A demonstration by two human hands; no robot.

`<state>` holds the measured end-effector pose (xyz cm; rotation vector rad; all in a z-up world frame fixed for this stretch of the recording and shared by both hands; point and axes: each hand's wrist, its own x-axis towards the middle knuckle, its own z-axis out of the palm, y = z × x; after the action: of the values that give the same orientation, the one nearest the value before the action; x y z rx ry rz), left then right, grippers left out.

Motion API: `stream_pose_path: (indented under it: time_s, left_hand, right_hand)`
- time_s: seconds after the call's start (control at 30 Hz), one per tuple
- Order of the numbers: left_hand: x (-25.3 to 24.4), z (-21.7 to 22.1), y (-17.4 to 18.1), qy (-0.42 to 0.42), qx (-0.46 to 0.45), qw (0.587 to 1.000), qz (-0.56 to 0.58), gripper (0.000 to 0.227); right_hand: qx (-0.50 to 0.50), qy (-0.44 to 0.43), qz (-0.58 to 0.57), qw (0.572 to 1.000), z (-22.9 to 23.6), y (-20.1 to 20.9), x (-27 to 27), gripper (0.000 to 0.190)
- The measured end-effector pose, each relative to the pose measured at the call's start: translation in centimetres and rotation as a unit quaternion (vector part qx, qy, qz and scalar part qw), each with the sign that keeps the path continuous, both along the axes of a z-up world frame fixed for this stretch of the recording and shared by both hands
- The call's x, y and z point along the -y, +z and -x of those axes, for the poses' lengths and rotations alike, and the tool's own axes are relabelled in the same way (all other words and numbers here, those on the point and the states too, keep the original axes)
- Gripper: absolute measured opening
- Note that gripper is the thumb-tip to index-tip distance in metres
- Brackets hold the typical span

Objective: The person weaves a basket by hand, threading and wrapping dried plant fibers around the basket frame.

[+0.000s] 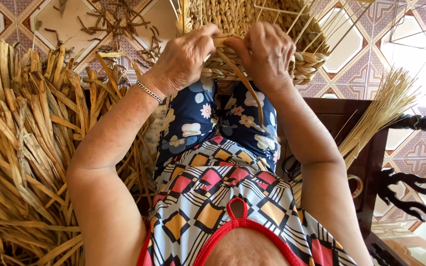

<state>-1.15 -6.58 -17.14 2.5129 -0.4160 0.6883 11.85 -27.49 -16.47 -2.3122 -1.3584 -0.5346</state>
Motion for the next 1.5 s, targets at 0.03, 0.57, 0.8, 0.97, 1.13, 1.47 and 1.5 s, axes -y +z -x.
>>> stream_pose_path:
  time_s: [0.03, 0.57, 0.8, 0.97, 1.13, 1.47, 1.5]
  left_hand:
    - [0.0, -0.1, -0.2, 0.003, -0.003, 1.0, 0.002, 0.018]
    - [2.8, -4.5, -2.0, 0.243, 0.046, 0.956, -0.158, 0.051]
    - [2.1, -3.2, 0.6, 0.008, -0.11, 0.993, 0.033, 0.031]
    - [1.7, -2.1, 4.0, -0.076, -0.125, 0.985, 0.086, 0.049]
    - [2.8, -2.8, 1.7, 0.031, -0.146, 0.989, -0.024, 0.04]
    - [2.1, -2.5, 2.2, -0.003, 0.019, 0.997, 0.08, 0.012]
    - [2.1, -2.5, 2.0, -0.001, 0.042, 0.998, 0.045, 0.007]
  right_hand:
    - [0.023, -0.022, 0.009, 0.999, 0.1, -1.0, 0.1, 0.051]
    - [0.091, 0.042, 0.002, 0.995, 3.7, 7.5, 3.9, 0.038]
    - [-0.022, -0.005, 0.146, 0.989, 0.9, 6.4, 5.8, 0.012]
    - [0.224, 0.057, 0.007, 0.973, 0.3, 8.7, 3.4, 0.008]
    - [-0.027, 0.001, 0.163, 0.986, -3.0, 8.2, 5.2, 0.021]
    - [-0.044, 0.064, 0.044, 0.996, -2.3, 3.6, 4.4, 0.026]
    - [-0.02, 0.038, 0.031, 0.999, -2.3, 2.8, 4.4, 0.032]
